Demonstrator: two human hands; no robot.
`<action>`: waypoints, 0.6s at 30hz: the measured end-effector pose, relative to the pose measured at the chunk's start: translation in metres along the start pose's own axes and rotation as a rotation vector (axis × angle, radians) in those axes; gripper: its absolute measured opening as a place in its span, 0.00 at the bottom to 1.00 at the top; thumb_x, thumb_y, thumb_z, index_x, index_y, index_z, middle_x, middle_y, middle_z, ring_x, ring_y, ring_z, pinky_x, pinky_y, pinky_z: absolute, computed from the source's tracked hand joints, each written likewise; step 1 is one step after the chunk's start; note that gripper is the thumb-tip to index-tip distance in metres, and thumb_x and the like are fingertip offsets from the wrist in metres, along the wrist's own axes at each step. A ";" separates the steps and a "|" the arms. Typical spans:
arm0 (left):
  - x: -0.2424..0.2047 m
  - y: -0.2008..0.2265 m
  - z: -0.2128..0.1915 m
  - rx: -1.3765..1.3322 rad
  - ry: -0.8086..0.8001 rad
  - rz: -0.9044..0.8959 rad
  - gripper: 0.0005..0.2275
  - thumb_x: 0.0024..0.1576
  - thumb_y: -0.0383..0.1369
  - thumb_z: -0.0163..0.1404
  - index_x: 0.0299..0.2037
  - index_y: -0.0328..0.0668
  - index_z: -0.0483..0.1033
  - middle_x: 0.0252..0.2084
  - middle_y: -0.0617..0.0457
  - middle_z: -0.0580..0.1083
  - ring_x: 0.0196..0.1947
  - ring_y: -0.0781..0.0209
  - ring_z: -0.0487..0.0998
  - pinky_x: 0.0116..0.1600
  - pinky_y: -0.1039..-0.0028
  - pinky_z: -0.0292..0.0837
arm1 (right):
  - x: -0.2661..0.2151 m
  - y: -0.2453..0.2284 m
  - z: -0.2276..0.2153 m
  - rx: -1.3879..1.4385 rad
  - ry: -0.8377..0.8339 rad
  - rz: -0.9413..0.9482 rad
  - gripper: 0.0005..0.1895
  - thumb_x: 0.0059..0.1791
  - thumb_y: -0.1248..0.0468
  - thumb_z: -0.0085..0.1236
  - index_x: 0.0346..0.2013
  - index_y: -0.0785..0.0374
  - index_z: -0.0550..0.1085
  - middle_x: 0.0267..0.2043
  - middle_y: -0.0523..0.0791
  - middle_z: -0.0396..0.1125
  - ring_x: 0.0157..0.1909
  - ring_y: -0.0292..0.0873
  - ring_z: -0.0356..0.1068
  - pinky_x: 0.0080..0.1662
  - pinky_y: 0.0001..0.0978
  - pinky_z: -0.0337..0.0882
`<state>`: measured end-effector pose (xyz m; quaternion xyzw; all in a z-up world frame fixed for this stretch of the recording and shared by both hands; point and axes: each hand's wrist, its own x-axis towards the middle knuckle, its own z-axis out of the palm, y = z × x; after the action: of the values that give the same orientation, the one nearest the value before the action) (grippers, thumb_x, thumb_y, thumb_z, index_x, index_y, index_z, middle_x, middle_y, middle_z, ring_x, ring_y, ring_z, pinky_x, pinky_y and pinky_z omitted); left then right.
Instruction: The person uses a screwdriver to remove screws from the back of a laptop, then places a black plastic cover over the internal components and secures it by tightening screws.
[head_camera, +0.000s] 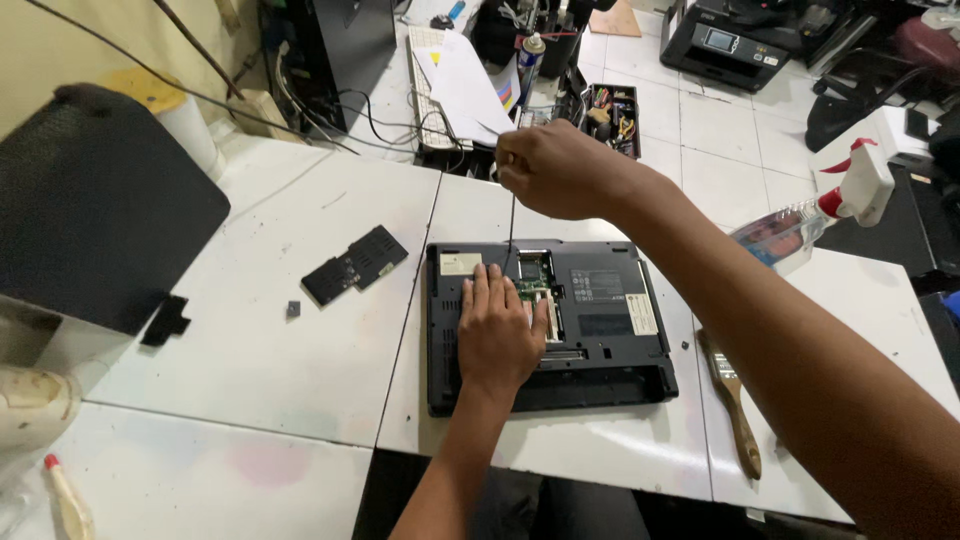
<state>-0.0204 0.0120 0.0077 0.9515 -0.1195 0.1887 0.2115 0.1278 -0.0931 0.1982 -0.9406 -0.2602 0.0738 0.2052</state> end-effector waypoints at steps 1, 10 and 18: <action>-0.001 0.000 0.002 0.003 -0.016 -0.001 0.27 0.70 0.47 0.45 0.57 0.21 0.78 0.64 0.25 0.73 0.72 0.29 0.68 0.76 0.41 0.60 | -0.001 0.002 0.000 0.019 0.017 0.006 0.13 0.58 0.62 0.52 0.44 0.69 0.81 0.19 0.49 0.69 0.15 0.47 0.66 0.25 0.39 0.69; 0.004 -0.002 -0.004 0.014 -0.072 -0.015 0.22 0.69 0.40 0.47 0.60 0.24 0.77 0.67 0.28 0.71 0.74 0.33 0.66 0.79 0.43 0.60 | -0.011 -0.002 -0.004 -0.501 0.211 0.141 0.14 0.54 0.59 0.56 0.35 0.64 0.85 0.22 0.56 0.71 0.18 0.58 0.71 0.22 0.47 0.72; 0.008 0.000 -0.003 0.039 -0.095 -0.022 0.21 0.69 0.40 0.45 0.62 0.26 0.75 0.68 0.31 0.70 0.75 0.36 0.65 0.79 0.44 0.60 | -0.008 -0.023 -0.027 -0.181 -0.193 0.129 0.25 0.57 0.65 0.43 0.68 0.72 0.63 0.40 0.58 0.72 0.32 0.55 0.76 0.37 0.51 0.78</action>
<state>-0.0136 0.0124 0.0135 0.9646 -0.1153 0.1431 0.1893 0.1169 -0.0887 0.2328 -0.9585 -0.2236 0.1532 0.0882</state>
